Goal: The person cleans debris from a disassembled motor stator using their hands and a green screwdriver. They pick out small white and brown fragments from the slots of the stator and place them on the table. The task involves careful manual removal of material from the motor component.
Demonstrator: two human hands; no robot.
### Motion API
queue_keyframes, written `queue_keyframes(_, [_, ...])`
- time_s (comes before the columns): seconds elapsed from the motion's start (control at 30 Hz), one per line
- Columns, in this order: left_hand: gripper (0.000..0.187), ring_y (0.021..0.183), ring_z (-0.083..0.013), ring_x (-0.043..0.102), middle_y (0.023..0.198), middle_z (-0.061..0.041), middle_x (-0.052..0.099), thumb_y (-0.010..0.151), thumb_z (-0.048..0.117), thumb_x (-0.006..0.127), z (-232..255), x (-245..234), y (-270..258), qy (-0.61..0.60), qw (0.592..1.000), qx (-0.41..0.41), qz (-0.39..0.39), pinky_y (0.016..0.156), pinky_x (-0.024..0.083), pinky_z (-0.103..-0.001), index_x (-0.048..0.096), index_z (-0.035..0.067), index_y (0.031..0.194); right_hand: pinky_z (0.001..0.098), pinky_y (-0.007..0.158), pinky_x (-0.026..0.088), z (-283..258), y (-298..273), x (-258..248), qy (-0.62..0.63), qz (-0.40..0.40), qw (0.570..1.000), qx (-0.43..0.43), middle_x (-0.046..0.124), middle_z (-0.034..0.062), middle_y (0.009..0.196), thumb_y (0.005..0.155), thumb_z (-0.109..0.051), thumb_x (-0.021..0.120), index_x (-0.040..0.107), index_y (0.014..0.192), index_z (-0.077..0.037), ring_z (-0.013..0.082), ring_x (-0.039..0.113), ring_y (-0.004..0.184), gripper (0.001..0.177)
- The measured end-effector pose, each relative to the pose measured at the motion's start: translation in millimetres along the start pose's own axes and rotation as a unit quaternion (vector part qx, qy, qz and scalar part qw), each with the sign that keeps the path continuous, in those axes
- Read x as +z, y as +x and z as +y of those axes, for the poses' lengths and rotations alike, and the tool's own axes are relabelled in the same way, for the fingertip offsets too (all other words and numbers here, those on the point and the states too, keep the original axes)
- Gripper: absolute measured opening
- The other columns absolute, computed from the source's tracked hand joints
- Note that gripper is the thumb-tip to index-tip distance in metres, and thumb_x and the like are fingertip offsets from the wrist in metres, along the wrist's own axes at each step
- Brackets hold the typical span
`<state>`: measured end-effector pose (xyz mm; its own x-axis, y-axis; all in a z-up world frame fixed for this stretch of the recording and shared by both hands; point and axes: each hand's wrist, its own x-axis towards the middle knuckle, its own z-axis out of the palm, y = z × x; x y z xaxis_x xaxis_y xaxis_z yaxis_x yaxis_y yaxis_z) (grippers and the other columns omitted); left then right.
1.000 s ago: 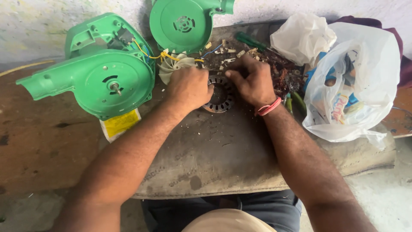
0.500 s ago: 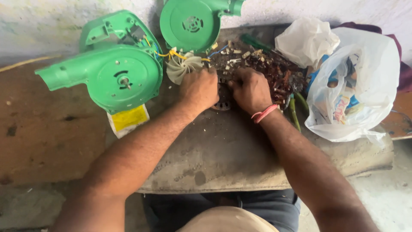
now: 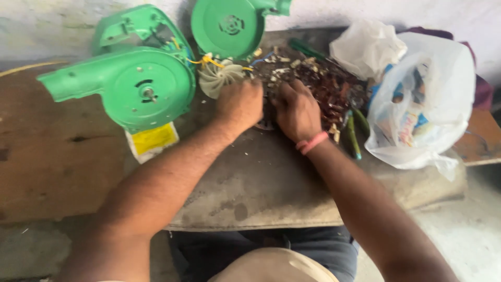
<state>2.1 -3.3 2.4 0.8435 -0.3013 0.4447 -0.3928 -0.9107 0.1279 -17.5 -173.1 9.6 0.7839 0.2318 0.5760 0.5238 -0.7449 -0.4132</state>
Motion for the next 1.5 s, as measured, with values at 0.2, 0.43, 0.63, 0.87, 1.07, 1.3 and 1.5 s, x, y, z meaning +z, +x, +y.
queue_keyframes(0.2, [0.017,0.064,-0.0313,0.073,0.076,-0.016,0.073,0.074,0.009,0.068,0.7,5.9,1.4,0.007,1.0,-0.003,-0.001,0.05,0.056,-0.043,0.07,0.001,0.088,0.0496,0.08,0.049,-3.1,-15.7,-10.2,-0.04,0.039,0.998,-0.014,0.06,0.0184,0.101,0.082,-0.007,0.079,0.064,0.089,-0.003,0.0417,0.059,0.096,0.017])
queue_keyframes(0.43, [0.017,0.062,-0.0295,0.072,0.078,-0.016,0.073,0.074,0.007,0.068,3.1,9.5,3.5,0.013,0.999,0.029,0.03,0.051,0.056,-0.042,0.07,0.0,0.09,0.0512,0.081,0.049,3.5,-14.2,-10.4,-0.056,-0.006,0.998,0.017,0.059,0.0188,0.097,0.083,-0.006,0.077,0.063,0.089,-0.002,0.0424,0.06,0.096,0.015])
queue_keyframes(0.63, [0.014,0.068,-0.0307,0.073,0.08,-0.015,0.073,0.076,0.006,0.067,0.9,4.0,3.9,-0.004,1.0,0.019,0.006,0.055,0.057,-0.043,0.07,0.003,0.088,0.0515,0.08,0.049,28.0,22.3,7.4,-0.019,-0.032,0.999,-0.035,0.061,0.0192,0.097,0.088,-0.007,0.075,0.065,0.091,-0.002,0.0433,0.061,0.096,0.011])
queue_keyframes(0.87, [0.014,0.065,-0.0306,0.073,0.079,-0.017,0.072,0.078,0.007,0.067,-2.5,8.7,0.7,0.014,1.0,0.017,-0.003,0.053,0.057,-0.043,0.07,0.0,0.09,0.0513,0.08,0.049,14.2,-15.9,-2.3,-0.014,-0.062,0.998,0.014,0.059,0.0197,0.093,0.083,-0.01,0.075,0.062,0.087,0.0,0.0423,0.06,0.093,0.017])
queue_keyframes(1.07, [0.012,0.066,-0.0315,0.073,0.077,-0.016,0.072,0.076,0.006,0.067,-1.2,6.4,-1.0,0.002,1.0,0.015,0.01,0.056,0.057,-0.044,0.069,0.002,0.087,0.0516,0.08,0.049,24.3,30.4,17.4,0.0,-0.018,0.998,-0.055,0.061,0.0189,0.097,0.086,-0.009,0.076,0.064,0.089,-0.002,0.0431,0.06,0.096,0.014])
queue_keyframes(1.3, [0.015,0.062,-0.0296,0.073,0.075,-0.017,0.072,0.077,0.008,0.068,-1.7,8.1,1.0,0.025,0.999,0.026,0.004,0.051,0.057,-0.042,0.07,0.0,0.089,0.0515,0.08,0.048,19.2,-11.2,-0.7,0.006,-0.043,0.999,-0.022,0.059,0.0188,0.091,0.086,-0.01,0.078,0.062,0.086,-0.001,0.0428,0.059,0.092,0.018])
queue_keyframes(1.5, [0.013,0.064,-0.0306,0.073,0.074,-0.014,0.073,0.075,0.008,0.067,1.8,5.1,-1.3,0.013,1.0,0.013,0.019,0.052,0.057,-0.043,0.07,0.002,0.087,0.0509,0.08,0.049,35.3,27.2,17.2,-0.012,-0.034,0.997,-0.067,0.06,0.0192,0.098,0.089,-0.007,0.077,0.063,0.09,-0.002,0.0421,0.059,0.095,0.015])
